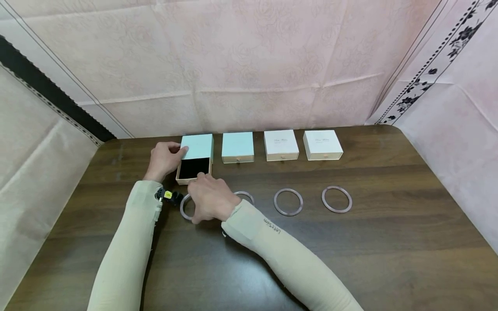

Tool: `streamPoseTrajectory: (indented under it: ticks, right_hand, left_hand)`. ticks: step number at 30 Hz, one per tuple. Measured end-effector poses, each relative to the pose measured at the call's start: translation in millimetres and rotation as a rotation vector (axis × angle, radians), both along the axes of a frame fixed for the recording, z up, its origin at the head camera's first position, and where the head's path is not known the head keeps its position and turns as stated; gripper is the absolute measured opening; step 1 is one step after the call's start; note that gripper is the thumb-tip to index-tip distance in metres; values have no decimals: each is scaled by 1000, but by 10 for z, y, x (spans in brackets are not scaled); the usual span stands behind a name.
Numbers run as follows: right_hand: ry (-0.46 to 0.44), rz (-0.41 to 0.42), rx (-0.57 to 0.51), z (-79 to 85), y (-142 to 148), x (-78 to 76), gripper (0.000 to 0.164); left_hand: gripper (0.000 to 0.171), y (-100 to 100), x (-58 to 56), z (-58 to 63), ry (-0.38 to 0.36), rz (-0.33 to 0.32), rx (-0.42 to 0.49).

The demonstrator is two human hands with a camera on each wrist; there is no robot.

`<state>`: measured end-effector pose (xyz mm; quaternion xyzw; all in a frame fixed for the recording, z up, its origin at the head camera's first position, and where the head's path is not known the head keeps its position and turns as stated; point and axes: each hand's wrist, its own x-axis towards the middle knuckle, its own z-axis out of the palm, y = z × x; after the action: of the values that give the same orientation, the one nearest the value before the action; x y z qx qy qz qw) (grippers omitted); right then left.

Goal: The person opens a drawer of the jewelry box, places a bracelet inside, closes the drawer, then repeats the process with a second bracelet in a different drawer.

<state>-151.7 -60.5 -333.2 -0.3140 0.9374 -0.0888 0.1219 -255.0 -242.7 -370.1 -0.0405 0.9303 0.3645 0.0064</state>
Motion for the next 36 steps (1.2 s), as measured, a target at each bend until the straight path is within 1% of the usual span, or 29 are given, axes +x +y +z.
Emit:
streamPoseTrajectory:
  ticks: [4,7,11,18,24,32,36]
  right_hand:
    - [3,-11,3,21,20,-8,32]
    - [16,-23,12,44,39,-24,38]
    - [10,-34,14,65,64,-49,48]
    - [-1,-34,16,92,85,-68,48]
    - [1,-31,17,117,79,-64,47]
    - [10,-46,4,136,79,-82,51]
    - [14,-55,-5,142,85,-102,50]
  left_hand:
    - [51,2,11,11,-4,0,-1]
    - [51,1,16,17,-4,0,0]
    - [51,-2,19,19,-11,2,4]
    - [52,-5,22,12,-4,-12,1]
    - [52,1,24,21,-13,-7,5]
    - [52,0,27,18,-8,-12,8]
    - [50,-4,29,19,0,-18,4]
